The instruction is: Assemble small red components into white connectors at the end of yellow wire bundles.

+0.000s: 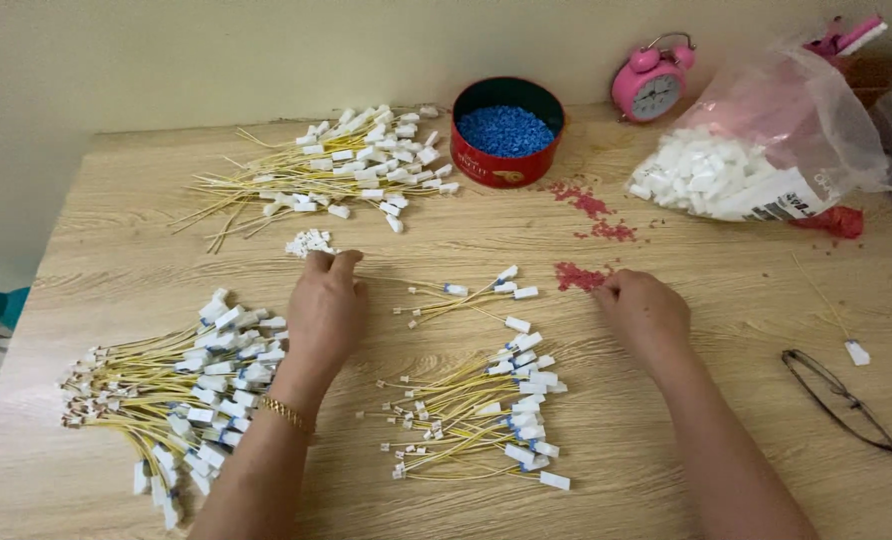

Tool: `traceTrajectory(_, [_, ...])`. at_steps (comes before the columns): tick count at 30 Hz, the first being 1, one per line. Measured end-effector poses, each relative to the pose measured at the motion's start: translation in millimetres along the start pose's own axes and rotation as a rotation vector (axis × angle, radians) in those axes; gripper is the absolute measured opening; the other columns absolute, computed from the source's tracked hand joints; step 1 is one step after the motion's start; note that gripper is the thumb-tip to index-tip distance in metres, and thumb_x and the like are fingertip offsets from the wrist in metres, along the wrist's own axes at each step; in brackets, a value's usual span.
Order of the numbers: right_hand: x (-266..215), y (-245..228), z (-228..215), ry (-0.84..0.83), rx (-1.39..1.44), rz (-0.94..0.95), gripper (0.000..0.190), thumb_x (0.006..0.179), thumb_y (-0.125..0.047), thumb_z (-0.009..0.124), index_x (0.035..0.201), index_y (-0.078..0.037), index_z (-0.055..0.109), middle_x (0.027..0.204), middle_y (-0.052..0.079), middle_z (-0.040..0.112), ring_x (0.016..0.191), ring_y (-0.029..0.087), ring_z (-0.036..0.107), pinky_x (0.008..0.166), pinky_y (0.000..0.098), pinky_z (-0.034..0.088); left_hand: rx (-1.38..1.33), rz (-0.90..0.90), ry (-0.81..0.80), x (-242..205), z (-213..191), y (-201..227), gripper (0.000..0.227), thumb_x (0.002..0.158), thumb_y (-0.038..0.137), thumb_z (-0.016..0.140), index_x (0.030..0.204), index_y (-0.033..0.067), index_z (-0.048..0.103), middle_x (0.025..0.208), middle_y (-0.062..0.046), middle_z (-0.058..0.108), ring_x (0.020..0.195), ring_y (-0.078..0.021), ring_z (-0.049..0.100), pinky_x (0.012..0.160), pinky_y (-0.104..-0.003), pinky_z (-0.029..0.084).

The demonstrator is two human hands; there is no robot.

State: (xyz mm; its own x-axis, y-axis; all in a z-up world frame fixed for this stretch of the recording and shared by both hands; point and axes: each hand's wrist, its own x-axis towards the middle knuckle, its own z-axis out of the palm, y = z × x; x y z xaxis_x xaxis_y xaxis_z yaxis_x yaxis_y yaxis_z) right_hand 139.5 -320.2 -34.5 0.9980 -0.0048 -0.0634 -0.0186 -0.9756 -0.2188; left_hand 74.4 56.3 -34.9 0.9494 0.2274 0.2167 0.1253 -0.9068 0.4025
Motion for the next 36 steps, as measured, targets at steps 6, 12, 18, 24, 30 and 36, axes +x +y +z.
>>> traceTrajectory(6, [-10.6,-1.5,-13.6,-0.015,0.063,0.062,0.03,0.096,-0.037,0.066,0.106,-0.01,0.076,0.105,0.013,0.075,0.094,0.033,0.071,0.087,0.0456,0.054,0.12,-0.023,-0.046,7.4,15.5,-13.3,0.016,0.092,0.014,0.066,0.104,0.0137,0.078,0.111,-0.014,0.07,0.102,-0.0348,0.067,0.086,-0.047,0.057])
traceTrajectory(12, [-11.2,23.0,-13.8,0.145,0.196,0.023,0.024,0.094,-0.027,0.068,0.108,-0.008,0.075,0.105,0.013,0.075,0.094,0.03,0.071,0.084,0.0423,0.055,0.128,-0.038,-0.077,2.3,2.3,-8.8,0.016,0.097,0.019,0.065,0.103,0.0102,0.077,0.105,-0.016,0.071,0.093,-0.0355,0.069,0.086,-0.047,0.059])
traceTrajectory(18, [-14.4,6.3,-25.9,-0.055,0.099,0.113,0.022,0.095,-0.032,0.067,0.108,-0.018,0.078,0.103,0.007,0.076,0.092,0.024,0.071,0.084,0.0409,0.056,0.027,0.128,0.102,-8.1,-0.9,-6.0,0.02,0.095,0.017,0.067,0.105,0.0032,0.077,0.1,-0.02,0.07,0.078,-0.0361,0.07,0.07,-0.046,0.059])
traceTrajectory(24, [-12.4,19.2,-15.3,-0.011,0.042,0.101,0.022,0.095,-0.031,0.069,0.106,-0.015,0.079,0.105,0.007,0.075,0.095,0.024,0.07,0.086,0.0405,0.055,-0.034,0.095,0.141,-28.2,-17.2,4.4,0.02,0.099,0.023,0.069,0.105,0.0063,0.077,0.095,-0.016,0.071,0.072,-0.0314,0.071,0.064,-0.042,0.059])
traceTrajectory(30, [-18.3,0.4,-32.3,-0.159,0.079,0.209,0.026,0.097,-0.035,0.068,0.112,-0.015,0.075,0.107,0.006,0.077,0.096,0.022,0.073,0.089,0.0382,0.056,-0.017,0.017,0.083,-37.4,-22.0,11.7,0.018,0.101,0.023,0.067,0.105,0.0092,0.077,0.093,-0.011,0.076,0.071,-0.0292,0.072,0.06,-0.042,0.057])
traceTrajectory(36, [-13.1,5.9,-18.5,-0.063,0.01,0.1,0.028,0.095,-0.037,0.069,0.106,-0.013,0.076,0.111,0.008,0.072,0.099,0.026,0.069,0.091,0.0412,0.053,-0.326,-0.134,0.063,-46.3,-40.4,27.0,0.017,0.097,0.019,0.072,0.11,0.009,0.077,0.09,-0.011,0.077,0.072,-0.0195,0.074,0.065,-0.035,0.058])
